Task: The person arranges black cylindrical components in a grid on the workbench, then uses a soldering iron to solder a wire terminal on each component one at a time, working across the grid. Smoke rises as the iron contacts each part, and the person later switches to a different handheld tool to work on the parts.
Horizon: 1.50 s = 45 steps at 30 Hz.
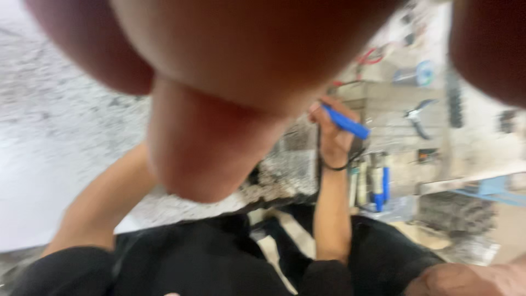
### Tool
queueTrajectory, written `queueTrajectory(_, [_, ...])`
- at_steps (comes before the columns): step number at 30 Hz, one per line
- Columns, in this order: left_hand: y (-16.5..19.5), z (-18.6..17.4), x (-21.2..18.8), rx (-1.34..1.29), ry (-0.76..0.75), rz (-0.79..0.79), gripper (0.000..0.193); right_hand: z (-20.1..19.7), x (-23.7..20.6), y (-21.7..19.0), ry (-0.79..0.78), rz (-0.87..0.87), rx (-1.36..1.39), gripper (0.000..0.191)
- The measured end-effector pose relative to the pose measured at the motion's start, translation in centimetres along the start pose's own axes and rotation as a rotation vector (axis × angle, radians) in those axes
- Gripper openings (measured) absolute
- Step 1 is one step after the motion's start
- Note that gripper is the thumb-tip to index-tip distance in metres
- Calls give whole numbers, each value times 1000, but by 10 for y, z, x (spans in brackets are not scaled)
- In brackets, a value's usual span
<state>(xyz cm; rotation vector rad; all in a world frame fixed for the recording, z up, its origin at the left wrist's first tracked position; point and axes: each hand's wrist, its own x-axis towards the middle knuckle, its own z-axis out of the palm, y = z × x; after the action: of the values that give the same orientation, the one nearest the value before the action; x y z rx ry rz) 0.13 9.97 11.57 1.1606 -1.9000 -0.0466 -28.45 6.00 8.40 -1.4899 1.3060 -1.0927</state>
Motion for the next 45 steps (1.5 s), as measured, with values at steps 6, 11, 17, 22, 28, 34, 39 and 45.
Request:
queueTrajectory(6, [2,16,9,10,26,14,12,5,-1,7,-36,50,66,32])
queueTrajectory(11, [4,23,19,-4,43,16,10,-22,7,63,-44,-35,-106,21])
queueTrajectory(17, [-13,10,13,12,36,-69,9,-64,24,144,-116,-144,-300,22])
queueTrajectory(22, [-11,13,15,-3,62,-45,9,-49,21,113,-109,-126,-201,25])
queueTrajectory(28, [-27,27,33,64,23,-55,9,-2,-7,18,77,9,8,26])
queueTrajectory(34, [-50,58,7,-101,-162,-409,14,17,-9,-1,0,-74,94,26])
queueTrajectory(39, [-66,73,-29,143,-89,-289,13,26,-7,6,-56,-46,94,28])
queueTrajectory(45, [-69,83,-43,149,-102,-266,9,32,-6,2,-97,2,87,29])
